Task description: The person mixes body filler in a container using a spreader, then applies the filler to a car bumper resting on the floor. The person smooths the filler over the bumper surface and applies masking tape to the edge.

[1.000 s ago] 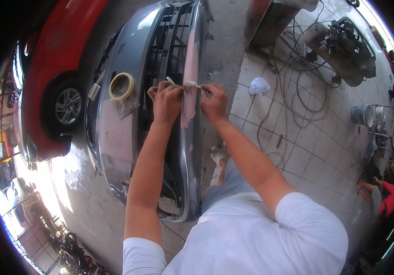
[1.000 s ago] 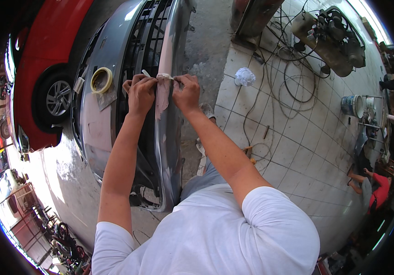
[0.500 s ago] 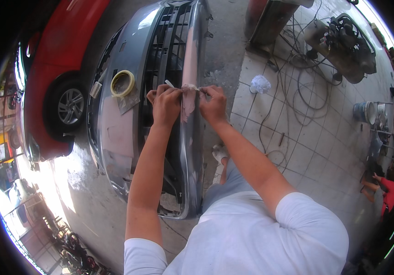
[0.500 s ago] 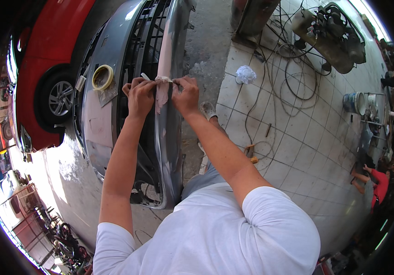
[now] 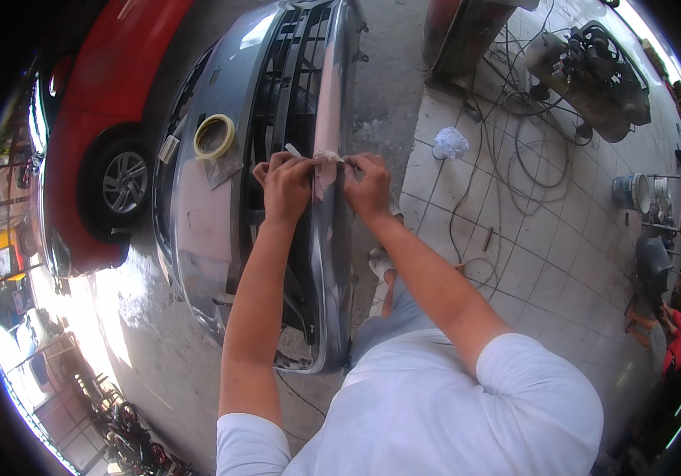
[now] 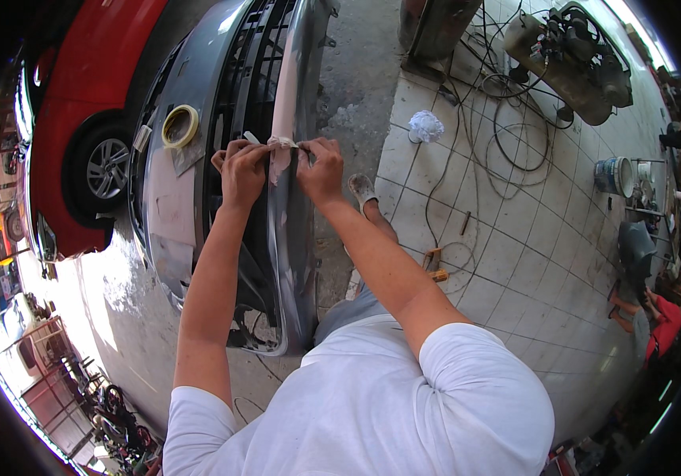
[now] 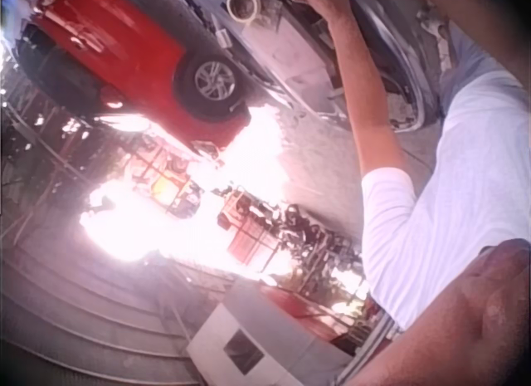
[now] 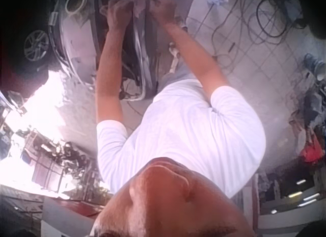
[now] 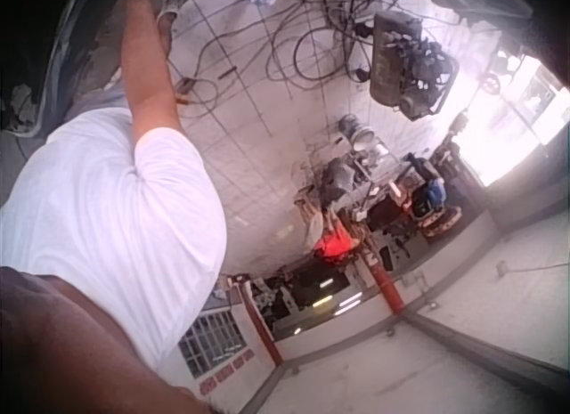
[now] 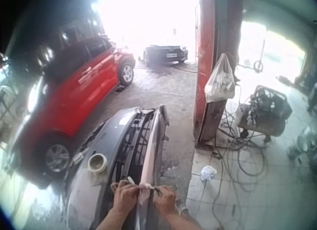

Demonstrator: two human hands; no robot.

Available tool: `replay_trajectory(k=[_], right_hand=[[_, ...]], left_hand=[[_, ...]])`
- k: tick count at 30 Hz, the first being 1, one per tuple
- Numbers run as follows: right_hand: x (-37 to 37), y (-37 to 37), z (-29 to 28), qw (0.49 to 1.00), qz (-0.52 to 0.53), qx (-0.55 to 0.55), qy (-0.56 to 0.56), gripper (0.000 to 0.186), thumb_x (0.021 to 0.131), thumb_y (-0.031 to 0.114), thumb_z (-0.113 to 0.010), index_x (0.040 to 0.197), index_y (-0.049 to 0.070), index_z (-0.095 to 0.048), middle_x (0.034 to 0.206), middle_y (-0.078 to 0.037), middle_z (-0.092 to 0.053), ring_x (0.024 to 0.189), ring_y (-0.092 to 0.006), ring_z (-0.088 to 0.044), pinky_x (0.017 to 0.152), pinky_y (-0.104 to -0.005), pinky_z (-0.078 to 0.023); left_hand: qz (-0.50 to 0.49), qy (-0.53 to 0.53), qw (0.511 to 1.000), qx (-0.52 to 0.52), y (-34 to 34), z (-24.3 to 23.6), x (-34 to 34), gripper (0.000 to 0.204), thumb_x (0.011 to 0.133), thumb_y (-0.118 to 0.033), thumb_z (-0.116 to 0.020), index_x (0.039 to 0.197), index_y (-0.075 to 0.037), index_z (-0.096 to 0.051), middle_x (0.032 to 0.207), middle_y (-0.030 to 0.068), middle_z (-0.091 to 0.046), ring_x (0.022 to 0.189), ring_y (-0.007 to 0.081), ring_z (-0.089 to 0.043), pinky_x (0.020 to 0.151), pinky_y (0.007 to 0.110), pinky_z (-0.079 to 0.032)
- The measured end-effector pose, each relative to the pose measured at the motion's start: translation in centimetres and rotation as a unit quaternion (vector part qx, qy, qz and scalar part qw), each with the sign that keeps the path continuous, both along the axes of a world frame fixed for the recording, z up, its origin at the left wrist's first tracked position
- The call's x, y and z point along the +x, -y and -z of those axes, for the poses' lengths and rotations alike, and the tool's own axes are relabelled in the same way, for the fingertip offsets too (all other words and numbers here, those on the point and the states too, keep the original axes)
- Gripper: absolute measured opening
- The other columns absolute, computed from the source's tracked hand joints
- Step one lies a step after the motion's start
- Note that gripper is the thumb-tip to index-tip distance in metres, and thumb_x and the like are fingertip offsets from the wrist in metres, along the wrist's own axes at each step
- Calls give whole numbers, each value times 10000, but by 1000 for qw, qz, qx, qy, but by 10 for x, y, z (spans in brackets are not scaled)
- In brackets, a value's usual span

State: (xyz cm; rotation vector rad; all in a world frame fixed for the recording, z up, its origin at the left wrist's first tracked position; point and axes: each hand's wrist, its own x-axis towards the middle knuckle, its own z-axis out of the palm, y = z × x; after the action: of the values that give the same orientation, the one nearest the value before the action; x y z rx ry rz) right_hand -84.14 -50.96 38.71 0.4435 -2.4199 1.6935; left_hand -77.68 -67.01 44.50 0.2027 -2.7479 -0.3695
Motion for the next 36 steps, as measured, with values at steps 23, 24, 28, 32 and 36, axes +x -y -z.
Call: replay_trajectory(k=[23, 24, 28, 32, 36], right_hand=[[38, -16, -4, 1000, -18, -1, -2, 96, 843, 23, -709, 911, 24, -776, 937, -135, -735, 947, -365, -654, 861, -447, -524], [40, -16, -4, 1000, -20, -2, -4, 91, 842, 22, -709, 906, 22, -774, 937, -134, -732, 943, -371, -646, 862, -457, -521], [46, -20, -5, 1000, -31, -3, -3, 85, 846, 20, -708, 902, 24, -772, 934, -135, -728, 941, -372, -644, 857, -455, -519], [52, -24, -7, 999, -39, -5, -3, 83, 847, 15, -707, 900, 24, -770, 931, -135, -725, 940, -372, -643, 854, -455, -517], [56, -28, -8, 999, -51, 0, -11, 87, 847, 14, -708, 908, 27, -769, 932, -132, -724, 942, -370, -640, 846, -455, -514]], left_hand=[[-18, 19, 1000, 14, -14, -2, 42, 155, 872, -82, -747, 988, -133, -838, 1032, 13, -809, 1107, 203, -660, 952, 431, -321], [-20, 21, 999, 16, -15, -2, 44, 159, 870, -76, -745, 985, -133, -838, 1028, 14, -809, 1106, 204, -660, 954, 431, -321], [-21, 24, 999, 22, -18, -3, 51, 176, 860, -52, -736, 978, -132, -838, 1011, 16, -808, 1100, 203, -661, 963, 432, -325], [-24, 21, 999, 26, -22, -6, 58, 192, 849, -35, -727, 968, -138, -837, 1000, 8, -804, 1096, 198, -662, 972, 437, -330], [-27, 22, 999, 26, -25, -9, 64, 200, 842, -34, -728, 968, -144, -836, 999, -1, -797, 1095, 191, -663, 971, 437, -331]])
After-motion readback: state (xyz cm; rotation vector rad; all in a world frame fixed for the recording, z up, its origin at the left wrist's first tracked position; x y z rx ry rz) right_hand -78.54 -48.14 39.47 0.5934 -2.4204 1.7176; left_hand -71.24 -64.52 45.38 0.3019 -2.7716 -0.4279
